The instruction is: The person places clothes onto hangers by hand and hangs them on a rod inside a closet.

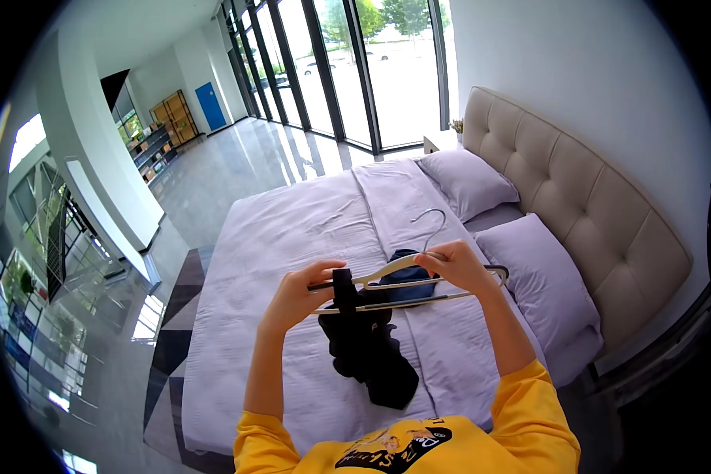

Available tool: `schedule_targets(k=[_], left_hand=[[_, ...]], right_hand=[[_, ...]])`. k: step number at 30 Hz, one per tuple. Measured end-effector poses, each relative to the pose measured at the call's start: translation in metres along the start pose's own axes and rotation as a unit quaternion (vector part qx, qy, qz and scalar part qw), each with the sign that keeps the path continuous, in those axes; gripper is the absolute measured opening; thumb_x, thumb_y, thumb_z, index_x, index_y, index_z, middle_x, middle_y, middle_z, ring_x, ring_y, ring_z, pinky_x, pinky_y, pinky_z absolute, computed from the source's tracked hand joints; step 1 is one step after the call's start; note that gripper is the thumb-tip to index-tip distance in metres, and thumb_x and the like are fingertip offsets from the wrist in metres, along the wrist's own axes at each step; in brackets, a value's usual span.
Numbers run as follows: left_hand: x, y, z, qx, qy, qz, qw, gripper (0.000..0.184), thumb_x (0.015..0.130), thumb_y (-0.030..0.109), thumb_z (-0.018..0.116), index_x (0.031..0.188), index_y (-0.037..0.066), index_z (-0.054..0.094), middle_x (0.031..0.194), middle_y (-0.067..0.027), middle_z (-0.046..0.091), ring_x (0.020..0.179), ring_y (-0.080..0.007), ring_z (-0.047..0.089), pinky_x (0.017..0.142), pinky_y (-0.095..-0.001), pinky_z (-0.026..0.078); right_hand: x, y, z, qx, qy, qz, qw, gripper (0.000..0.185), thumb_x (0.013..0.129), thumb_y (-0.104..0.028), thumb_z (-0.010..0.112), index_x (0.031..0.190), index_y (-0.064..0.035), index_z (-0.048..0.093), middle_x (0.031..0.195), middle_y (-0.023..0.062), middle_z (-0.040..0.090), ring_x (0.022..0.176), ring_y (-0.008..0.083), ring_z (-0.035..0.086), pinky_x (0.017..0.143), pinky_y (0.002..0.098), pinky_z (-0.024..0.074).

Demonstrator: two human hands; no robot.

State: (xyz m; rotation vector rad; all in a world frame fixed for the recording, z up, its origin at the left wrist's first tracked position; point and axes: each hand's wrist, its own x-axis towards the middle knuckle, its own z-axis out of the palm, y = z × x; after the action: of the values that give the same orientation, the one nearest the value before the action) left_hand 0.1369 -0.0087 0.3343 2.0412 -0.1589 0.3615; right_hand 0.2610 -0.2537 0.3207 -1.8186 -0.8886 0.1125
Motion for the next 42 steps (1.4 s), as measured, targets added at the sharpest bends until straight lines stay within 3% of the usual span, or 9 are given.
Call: schedule_targets(k=[4, 7, 12, 16, 20, 30, 34, 38, 42], left_hand=[[-0.001, 0.007, -0.001, 0.019, -0.018, -0.023, 0.999, 0.026, 0.076, -0.008, 0.053, 0.099, 0.0, 0.062, 0.079, -0.0039, 0.062, 0.055, -0.0058, 0.052, 0.048, -0.0177, 0.044], [0.0, 0.007, 0.002, 0.018, 0.053, 0.006, 0.998, 0.022, 0.076, -0.006, 0.055, 0.095, 0.001, 0.064, 0.072, -0.0013, 0.062, 0.048, -0.0037, 0.046, 0.043, -0.0173, 0.038], [-0.002, 0.014, 0.001, 0.071, 0.133, 0.035, 0.988, 0.018, 0.075, -0.003, 0.058, 0.09, 0.002, 0.065, 0.066, -0.0017, 0.062, 0.046, -0.0038, 0.046, 0.042, -0.0182, 0.038], [-0.002, 0.021, -0.005, 0.095, 0.173, 0.055, 0.979, 0.014, 0.074, -0.003, 0.059, 0.086, 0.001, 0.065, 0.059, -0.0022, 0.059, 0.045, -0.0038, 0.046, 0.042, -0.0179, 0.035], [-0.007, 0.029, -0.004, 0.104, 0.205, 0.063, 0.971, 0.013, 0.074, -0.004, 0.059, 0.085, 0.0, 0.065, 0.058, -0.002, 0.058, 0.045, -0.0042, 0.046, 0.043, -0.0181, 0.035], [-0.019, 0.049, -0.018, 0.054, 0.253, 0.086, 0.962, 0.013, 0.074, -0.006, 0.059, 0.085, 0.0, 0.064, 0.059, -0.0012, 0.056, 0.046, -0.0037, 0.046, 0.042, -0.017, 0.033], [-0.024, 0.054, -0.014, 0.078, 0.251, 0.072, 0.962, 0.013, 0.073, -0.006, 0.059, 0.084, -0.001, 0.064, 0.06, -0.0015, 0.057, 0.047, -0.0033, 0.046, 0.042, -0.0167, 0.033], [-0.021, 0.052, -0.008, 0.074, 0.242, 0.084, 0.964, 0.013, 0.073, -0.006, 0.06, 0.084, -0.001, 0.064, 0.06, -0.0016, 0.058, 0.047, -0.003, 0.046, 0.042, -0.0167, 0.033], [-0.022, 0.05, -0.009, 0.086, 0.221, 0.097, 0.967, 0.011, 0.077, -0.006, 0.056, 0.086, -0.003, 0.062, 0.058, -0.0022, 0.054, 0.047, -0.0048, 0.045, 0.041, -0.0165, 0.031]], right_hand=[[0.005, -0.008, 0.0, -0.119, 0.075, -0.067, 0.988, 0.041, 0.078, -0.034, 0.064, 0.059, 0.0, 0.052, 0.046, 0.0029, 0.044, 0.042, 0.0116, 0.038, 0.043, 0.0253, 0.0317], [0.015, -0.013, 0.01, -0.131, 0.346, -0.347, 0.862, 0.021, 0.073, -0.017, 0.068, 0.071, -0.0031, 0.052, 0.059, 0.0084, 0.05, 0.046, 0.0244, 0.047, 0.044, 0.0305, 0.0356], [-0.038, 0.032, 0.038, -0.182, 0.284, -0.381, 0.861, 0.012, 0.069, -0.003, 0.063, 0.07, -0.0054, 0.052, 0.061, 0.0069, 0.05, 0.051, 0.0219, 0.049, 0.046, 0.0307, 0.0381], [-0.056, 0.112, 0.099, -0.142, 0.024, -0.055, 0.988, 0.023, 0.074, -0.024, 0.063, 0.08, -0.0042, 0.053, 0.074, 0.0081, 0.057, 0.068, 0.0247, 0.057, 0.057, 0.0336, 0.0443], [-0.077, 0.169, 0.145, -0.13, -0.152, 0.089, 0.976, 0.045, 0.07, -0.037, 0.065, 0.096, -0.0029, 0.051, 0.085, 0.0147, 0.059, 0.079, 0.0291, 0.058, 0.068, 0.0362, 0.0458], [-0.097, 0.207, 0.177, -0.237, -0.089, 0.242, 0.937, 0.031, 0.066, -0.028, 0.057, 0.082, -0.0025, 0.052, 0.084, 0.0193, 0.061, 0.081, 0.0355, 0.058, 0.069, 0.0429, 0.0461], [-0.081, 0.139, 0.139, -0.026, -0.094, 0.331, 0.938, 0.025, 0.069, -0.028, 0.054, 0.072, -0.003, 0.055, 0.076, 0.0152, 0.062, 0.075, 0.0309, 0.061, 0.065, 0.0405, 0.0465], [-0.078, 0.19, 0.186, 0.154, -0.077, 0.274, 0.946, 0.04, 0.075, -0.034, 0.053, 0.097, -0.0006, 0.053, 0.096, 0.0175, 0.059, 0.09, 0.0297, 0.057, 0.077, 0.0346, 0.0441], [-0.083, 0.218, 0.222, 0.055, 0.012, 0.253, 0.966, 0.059, 0.07, -0.041, 0.063, 0.104, 0.0045, 0.046, 0.101, 0.021, 0.056, 0.099, 0.0314, 0.053, 0.084, 0.0357, 0.0412]])
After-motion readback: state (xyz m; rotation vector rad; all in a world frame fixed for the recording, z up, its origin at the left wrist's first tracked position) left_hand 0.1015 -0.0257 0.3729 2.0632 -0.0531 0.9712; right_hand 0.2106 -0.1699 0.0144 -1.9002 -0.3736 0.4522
